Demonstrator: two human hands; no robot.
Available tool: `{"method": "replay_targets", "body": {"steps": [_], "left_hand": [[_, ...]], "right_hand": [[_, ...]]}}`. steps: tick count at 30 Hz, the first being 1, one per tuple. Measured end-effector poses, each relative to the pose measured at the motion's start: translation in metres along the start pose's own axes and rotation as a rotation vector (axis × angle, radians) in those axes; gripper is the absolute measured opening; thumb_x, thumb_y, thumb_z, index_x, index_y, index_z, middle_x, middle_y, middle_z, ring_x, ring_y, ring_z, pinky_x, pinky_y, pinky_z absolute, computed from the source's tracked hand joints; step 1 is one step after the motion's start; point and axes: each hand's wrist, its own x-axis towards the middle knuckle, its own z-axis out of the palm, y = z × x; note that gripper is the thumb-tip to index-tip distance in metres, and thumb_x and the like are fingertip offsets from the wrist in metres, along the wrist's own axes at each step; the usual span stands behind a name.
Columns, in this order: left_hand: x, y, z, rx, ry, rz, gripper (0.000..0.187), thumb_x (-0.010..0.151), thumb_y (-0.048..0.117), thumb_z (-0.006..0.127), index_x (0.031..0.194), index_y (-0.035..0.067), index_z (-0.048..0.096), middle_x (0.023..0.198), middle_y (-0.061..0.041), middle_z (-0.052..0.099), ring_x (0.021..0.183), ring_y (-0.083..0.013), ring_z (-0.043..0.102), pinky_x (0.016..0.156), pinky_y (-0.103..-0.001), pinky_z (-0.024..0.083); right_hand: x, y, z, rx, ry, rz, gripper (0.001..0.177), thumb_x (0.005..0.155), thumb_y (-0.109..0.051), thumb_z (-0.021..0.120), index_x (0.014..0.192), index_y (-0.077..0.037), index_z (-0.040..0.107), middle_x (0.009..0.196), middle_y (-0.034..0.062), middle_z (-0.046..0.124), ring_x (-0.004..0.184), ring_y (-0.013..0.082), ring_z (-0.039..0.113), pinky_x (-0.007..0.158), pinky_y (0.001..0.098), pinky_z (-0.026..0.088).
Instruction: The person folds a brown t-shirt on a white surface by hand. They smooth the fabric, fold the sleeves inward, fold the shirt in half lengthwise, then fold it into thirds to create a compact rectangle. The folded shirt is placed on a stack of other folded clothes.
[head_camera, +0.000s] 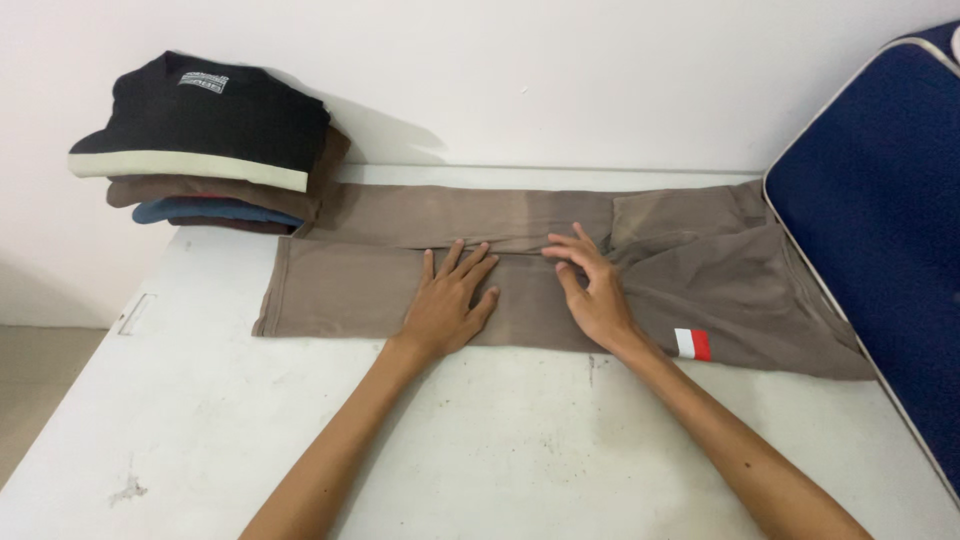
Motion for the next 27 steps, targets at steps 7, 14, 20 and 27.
{"method": "replay_targets", "body": {"steps": [7, 14, 20, 27], "left_hand": [[0.002, 0.000, 0.005, 0.024, 0.036, 0.044, 0.055, 0.099, 0.034, 0.047, 0.146, 0.006, 0.050, 0.159, -0.013, 0.040, 0.151, -0.0389, 0.023, 0.118, -0.065, 0.010], [0.002, 0.002, 0.000, -0.018, 0.016, 0.008, 0.054, 0.099, 0.035, 0.049, 0.144, 0.007, 0.052, 0.159, -0.012, 0.041, 0.152, -0.0386, 0.022, 0.120, -0.065, 0.010], [0.006, 0.010, -0.001, 0.007, 0.036, -0.016, 0.050, 0.097, 0.033, 0.055, 0.137, 0.003, 0.058, 0.152, -0.014, 0.048, 0.146, -0.0412, 0.028, 0.115, -0.067, 0.011], [0.061, 0.060, 0.014, -0.080, 0.129, 0.155, 0.025, 0.093, 0.019, 0.062, 0.103, 0.000, 0.074, 0.113, -0.019, 0.071, 0.111, -0.0386, 0.061, 0.100, -0.053, 0.043]], "right_hand": [[-0.034, 0.012, -0.077, -0.149, 0.050, -0.092, 0.017, 0.096, -0.011, 0.066, 0.110, -0.006, 0.075, 0.133, 0.0074, 0.070, 0.143, 0.0301, 0.048, 0.116, 0.0461, 0.038], [-0.071, 0.044, -0.141, -0.367, 0.126, -0.058, 0.014, 0.096, -0.009, 0.064, 0.106, -0.004, 0.073, 0.122, 0.0096, 0.071, 0.127, 0.0298, 0.059, 0.113, 0.0445, 0.042], [-0.077, 0.038, -0.134, -0.576, 0.041, -0.098, 0.019, 0.094, -0.014, 0.063, 0.108, -0.005, 0.072, 0.123, 0.0118, 0.066, 0.127, 0.0325, 0.055, 0.106, 0.0469, 0.039], [-0.070, 0.039, -0.163, -0.825, 0.022, -0.099, 0.020, 0.092, -0.025, 0.066, 0.099, -0.008, 0.075, 0.106, 0.0075, 0.071, 0.105, 0.0300, 0.066, 0.094, 0.0442, 0.051]]}}
